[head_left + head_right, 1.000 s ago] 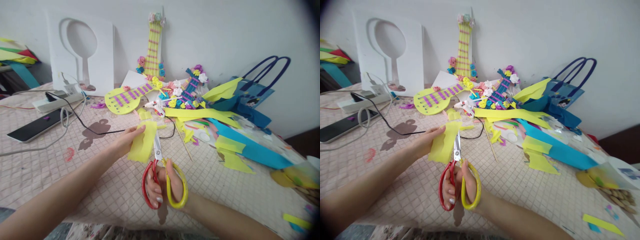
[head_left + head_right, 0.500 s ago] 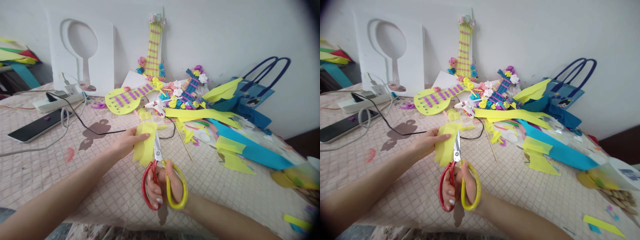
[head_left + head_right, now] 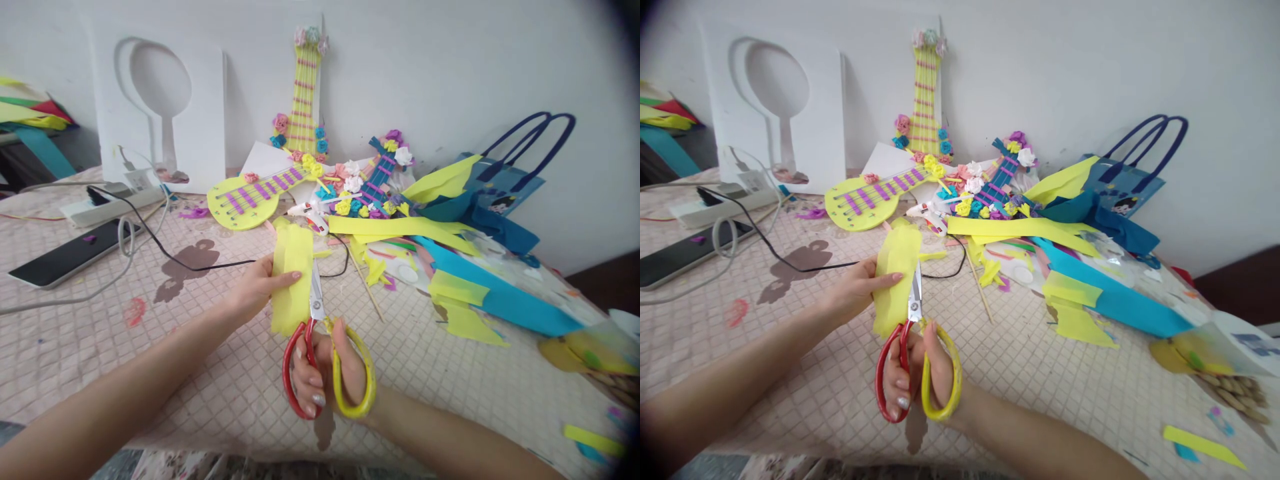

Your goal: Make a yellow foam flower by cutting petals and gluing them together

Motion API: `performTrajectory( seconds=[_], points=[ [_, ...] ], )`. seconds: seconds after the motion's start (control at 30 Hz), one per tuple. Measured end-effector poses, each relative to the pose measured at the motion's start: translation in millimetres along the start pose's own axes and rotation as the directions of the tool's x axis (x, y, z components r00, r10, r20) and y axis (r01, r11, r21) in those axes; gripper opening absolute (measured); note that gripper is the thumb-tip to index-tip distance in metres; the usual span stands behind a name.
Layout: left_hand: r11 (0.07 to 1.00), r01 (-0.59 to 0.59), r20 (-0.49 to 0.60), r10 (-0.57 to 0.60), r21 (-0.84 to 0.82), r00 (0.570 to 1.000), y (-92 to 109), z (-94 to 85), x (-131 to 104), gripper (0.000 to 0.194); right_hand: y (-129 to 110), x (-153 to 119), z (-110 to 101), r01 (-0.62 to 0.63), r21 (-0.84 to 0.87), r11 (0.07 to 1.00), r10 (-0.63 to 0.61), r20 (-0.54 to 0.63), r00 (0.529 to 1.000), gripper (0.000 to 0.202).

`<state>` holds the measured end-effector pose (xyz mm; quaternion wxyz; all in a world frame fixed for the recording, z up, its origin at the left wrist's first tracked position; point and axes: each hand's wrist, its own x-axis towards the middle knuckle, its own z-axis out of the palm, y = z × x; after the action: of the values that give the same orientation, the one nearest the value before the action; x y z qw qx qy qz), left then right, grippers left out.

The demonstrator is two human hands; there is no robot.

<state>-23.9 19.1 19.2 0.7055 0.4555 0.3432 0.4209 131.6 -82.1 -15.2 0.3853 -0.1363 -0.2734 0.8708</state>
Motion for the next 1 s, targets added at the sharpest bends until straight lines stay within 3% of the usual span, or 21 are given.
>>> performTrajectory(
  seconds=[0.27,1.0],
  points=[
    [1.000,-0.016,0.014,0.016,-0.014,1.000,-2,0.4,0,0.031,1,-1,-1,0.015,0.093,0.996,-0.022,0.071,0.997,0.063],
    [1.000,-0.020,-0.035,0.021,0.007,0.999,-14,2.6,0,0.035,0,-2,4,0.012,0.145,0.989,-0.024,0.080,0.997,0.065]
  ],
)
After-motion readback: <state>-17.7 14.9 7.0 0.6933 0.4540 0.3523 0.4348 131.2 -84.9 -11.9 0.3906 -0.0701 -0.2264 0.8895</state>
